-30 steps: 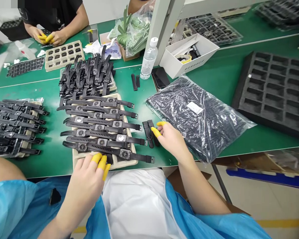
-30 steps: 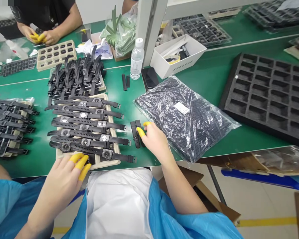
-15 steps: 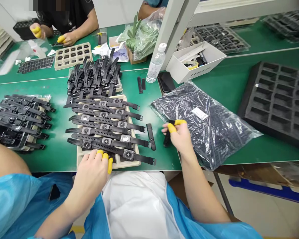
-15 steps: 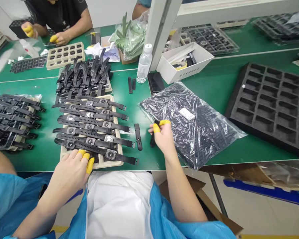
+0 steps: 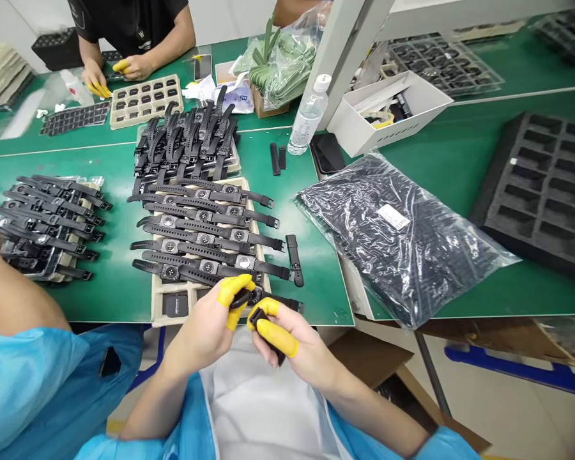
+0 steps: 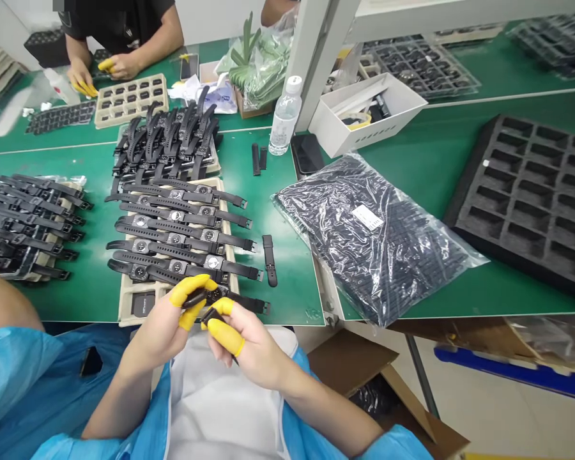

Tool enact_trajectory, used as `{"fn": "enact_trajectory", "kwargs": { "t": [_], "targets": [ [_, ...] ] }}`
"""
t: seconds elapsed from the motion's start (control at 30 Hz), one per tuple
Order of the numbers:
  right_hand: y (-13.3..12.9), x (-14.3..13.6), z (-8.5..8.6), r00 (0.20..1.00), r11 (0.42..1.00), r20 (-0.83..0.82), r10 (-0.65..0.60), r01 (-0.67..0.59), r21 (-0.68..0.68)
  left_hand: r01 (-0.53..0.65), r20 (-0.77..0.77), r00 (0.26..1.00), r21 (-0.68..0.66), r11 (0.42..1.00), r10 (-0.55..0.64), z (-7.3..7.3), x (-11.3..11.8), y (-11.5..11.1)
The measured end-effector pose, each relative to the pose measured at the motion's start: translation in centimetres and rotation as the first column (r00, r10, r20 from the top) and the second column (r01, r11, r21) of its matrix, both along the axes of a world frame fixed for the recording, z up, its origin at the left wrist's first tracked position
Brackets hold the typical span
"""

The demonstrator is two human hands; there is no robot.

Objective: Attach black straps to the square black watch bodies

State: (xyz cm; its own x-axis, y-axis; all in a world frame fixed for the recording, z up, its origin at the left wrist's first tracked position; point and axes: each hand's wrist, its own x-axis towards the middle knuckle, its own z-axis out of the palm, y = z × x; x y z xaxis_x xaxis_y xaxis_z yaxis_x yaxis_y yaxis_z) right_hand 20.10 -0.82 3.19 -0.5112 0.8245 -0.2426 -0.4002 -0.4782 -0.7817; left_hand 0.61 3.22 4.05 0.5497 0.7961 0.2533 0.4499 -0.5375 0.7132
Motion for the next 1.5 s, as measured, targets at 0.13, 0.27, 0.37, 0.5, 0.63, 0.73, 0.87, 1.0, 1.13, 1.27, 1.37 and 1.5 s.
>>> {"fn": "enact_trajectory", "kwargs": {
  "t": [0.13, 0.27, 0.37, 0.5, 0.63, 0.73, 0.87, 1.0, 1.13, 1.27, 1.37, 1.5],
  "targets": [
    [0.3, -0.4, -0.6, 0.998, 0.998, 0.009, 0.058, -0.058, -0.002, 0.118, 0.086, 0.989, 0.032, 0.992, -0.121, -0.6, -0.1, 0.0],
    [0.3, -0.2, -0.6, 0.997, 0.997, 0.027, 0.071, -0.072, 0.032, 0.138, 0.106, 0.985, 0.012, 0.99, -0.138, -0.7, -0.6, -0.2],
    [0.3, -0.3, -0.6, 0.999, 0.997, 0.009, 0.051, -0.052, 0.054, 0.146, 0.1, 0.984, 0.009, 0.989, -0.146, -0.7, -0.6, -0.3],
    [0.5, -0.4, -0.9, 1.0, 0.999, -0.011, 0.006, -0.005, 0.042, 0.114, 0.098, 0.989, 0.014, 0.993, -0.115, -0.8, -0.3, -0.5],
    [0.4, -0.7, -1.6, 0.996, 1.0, -0.081, -0.028, 0.028, -0.006, 0.072, 0.105, 0.992, 0.037, 0.997, -0.075, -1.3, 0.0, -0.7],
    [0.3, -1.0, -1.7, 0.988, 0.995, -0.136, -0.07, 0.059, -0.082, 0.06, 0.067, 0.996, 0.084, 0.995, -0.066, -1.2, -0.1, -0.9],
    [0.3, -1.0, -1.4, 0.99, 0.989, -0.108, -0.091, 0.077, -0.125, 0.126, 0.053, 0.99, 0.042, 0.991, -0.128, -0.4, -0.4, -0.8],
    [0.5, -0.8, -1.1, 0.997, 0.989, -0.06, -0.045, 0.036, -0.143, 0.104, -0.076, 0.993, 0.133, 0.986, -0.094, 0.5, -0.5, -0.7],
    [0.5, -0.7, -1.2, 0.999, 0.989, -0.041, -0.018, 0.012, -0.148, 0.116, -0.184, 0.979, 0.174, 0.978, -0.084, 0.8, -0.5, -0.5],
    [0.5, -0.7, -1.5, 0.998, 0.987, -0.069, 0.003, -0.014, -0.159, 0.136, -0.166, 0.98, 0.139, 0.981, -0.113, 0.8, -0.8, -0.6],
    [0.4, -0.7, -1.5, 0.997, 0.985, -0.074, 0.017, -0.029, -0.168, 0.142, -0.211, 0.971, 0.143, 0.979, -0.11, 0.8, -1.1, -0.9],
    [0.2, -0.8, -1.4, 0.999, 0.991, -0.039, 0.031, -0.036, -0.131, 0.128, -0.266, 0.961, 0.173, 0.976, -0.079, 1.0, -1.2, -1.2]
  ]
}}
